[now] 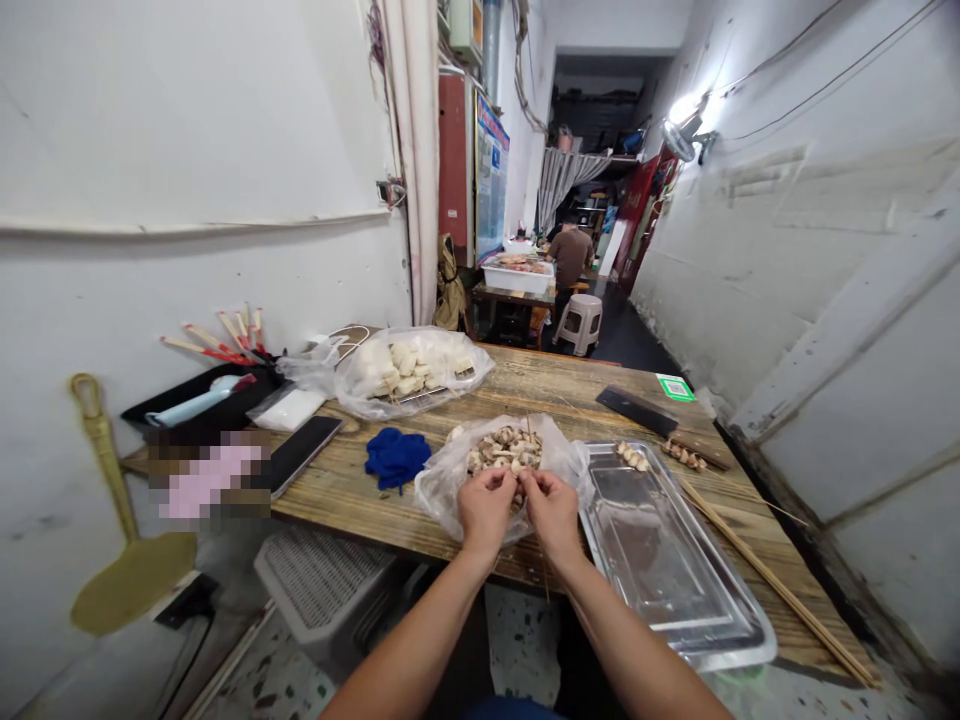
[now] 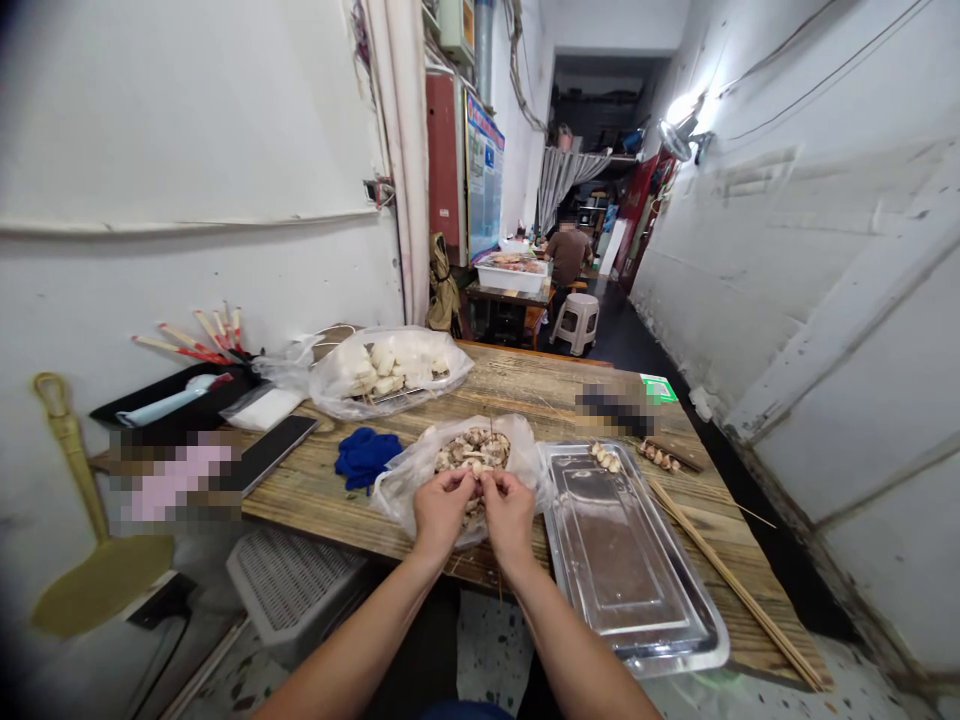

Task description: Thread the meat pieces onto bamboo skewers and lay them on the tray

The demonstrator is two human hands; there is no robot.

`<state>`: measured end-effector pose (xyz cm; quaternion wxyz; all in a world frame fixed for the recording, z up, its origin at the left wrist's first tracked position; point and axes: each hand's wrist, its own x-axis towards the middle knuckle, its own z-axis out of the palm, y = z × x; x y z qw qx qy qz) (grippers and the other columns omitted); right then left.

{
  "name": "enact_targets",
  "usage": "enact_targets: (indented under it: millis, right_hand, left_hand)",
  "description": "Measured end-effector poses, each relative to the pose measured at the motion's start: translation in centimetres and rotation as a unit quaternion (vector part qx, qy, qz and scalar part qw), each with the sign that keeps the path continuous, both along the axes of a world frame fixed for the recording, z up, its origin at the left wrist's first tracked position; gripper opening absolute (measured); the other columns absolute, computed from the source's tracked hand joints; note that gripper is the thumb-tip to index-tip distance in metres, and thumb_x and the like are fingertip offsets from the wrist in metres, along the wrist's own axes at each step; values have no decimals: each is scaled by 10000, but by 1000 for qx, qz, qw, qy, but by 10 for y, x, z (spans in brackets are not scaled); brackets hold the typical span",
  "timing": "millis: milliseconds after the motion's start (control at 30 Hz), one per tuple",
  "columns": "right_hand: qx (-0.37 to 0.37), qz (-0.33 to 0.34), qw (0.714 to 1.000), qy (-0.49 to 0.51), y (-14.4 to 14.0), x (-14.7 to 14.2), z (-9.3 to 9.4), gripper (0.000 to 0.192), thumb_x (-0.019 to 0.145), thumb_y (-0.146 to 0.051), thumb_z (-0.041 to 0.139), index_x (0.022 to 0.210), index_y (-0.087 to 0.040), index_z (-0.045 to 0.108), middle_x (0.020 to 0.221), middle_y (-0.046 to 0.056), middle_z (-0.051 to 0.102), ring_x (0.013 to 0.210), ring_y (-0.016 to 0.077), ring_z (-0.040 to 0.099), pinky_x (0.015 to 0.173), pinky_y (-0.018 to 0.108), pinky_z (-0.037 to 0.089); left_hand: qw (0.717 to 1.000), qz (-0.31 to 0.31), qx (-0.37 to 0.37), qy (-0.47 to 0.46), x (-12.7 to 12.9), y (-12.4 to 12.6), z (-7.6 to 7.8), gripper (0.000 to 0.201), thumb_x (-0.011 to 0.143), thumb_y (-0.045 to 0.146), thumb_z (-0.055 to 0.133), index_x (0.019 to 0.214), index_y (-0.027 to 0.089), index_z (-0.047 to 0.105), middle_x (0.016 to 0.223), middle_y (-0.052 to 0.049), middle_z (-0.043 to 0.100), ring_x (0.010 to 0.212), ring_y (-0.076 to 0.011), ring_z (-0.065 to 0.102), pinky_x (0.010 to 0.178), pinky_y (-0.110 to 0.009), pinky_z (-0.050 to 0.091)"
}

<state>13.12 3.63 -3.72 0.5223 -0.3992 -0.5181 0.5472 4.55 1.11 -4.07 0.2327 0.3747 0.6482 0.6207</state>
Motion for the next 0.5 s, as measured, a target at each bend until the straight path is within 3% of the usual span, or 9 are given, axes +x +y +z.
enact_targets:
  millis: [100, 167, 233, 367, 500]
  right_hand:
    - [-33, -1, 999, 39, 0, -1, 0, 229, 646, -361, 624, 579, -143, 599, 440, -26, 545, 383, 73, 427, 358, 173, 304]
    - [-118, 65, 986, 102, 2, 0, 2, 267, 634, -380, 633, 533, -149, 545, 343, -78, 431, 272, 28, 274, 282, 156, 199]
    - [-185, 122, 962, 162, 5, 2, 4, 276, 604, -375, 662, 541, -148, 519, 373, -85, 444, 251, 0, 204, 253, 141, 139]
    - [-207, 144, 948, 195, 9, 4, 5, 277, 555, -337, 708, 594, -134, 525, 510, -46, 541, 269, -19, 237, 242, 122, 156]
    - [-199, 134, 952, 190, 6, 1, 3, 289, 556, -350, 711, 580, -142, 512, 369, -100, 425, 249, -9, 229, 241, 117, 158]
  left_hand:
    - [999, -8, 4, -39, -2, 1, -1, 246, 669, 330, 565, 786, 132, 653, 696, -49, 688, 625, -172, 634, 611, -267, 496]
    - [996, -24, 11, -88, -4, 1, 0, 268, 680, 341, 554, 814, 124, 637, 706, -55, 686, 624, -171, 635, 598, -264, 497]
    - [993, -34, 16, -108, -7, -1, 2, 281, 696, 360, 535, 810, 120, 627, 696, -58, 681, 622, -171, 633, 590, -262, 493]
    - [1000, 3, 21, -10, -9, -7, 9, 272, 710, 385, 517, 775, 144, 624, 672, -39, 666, 630, -155, 616, 607, -247, 467]
    - [996, -8, 4, 86, -6, -11, 16, 248, 673, 392, 557, 723, 157, 616, 640, -24, 645, 590, -141, 584, 575, -232, 438]
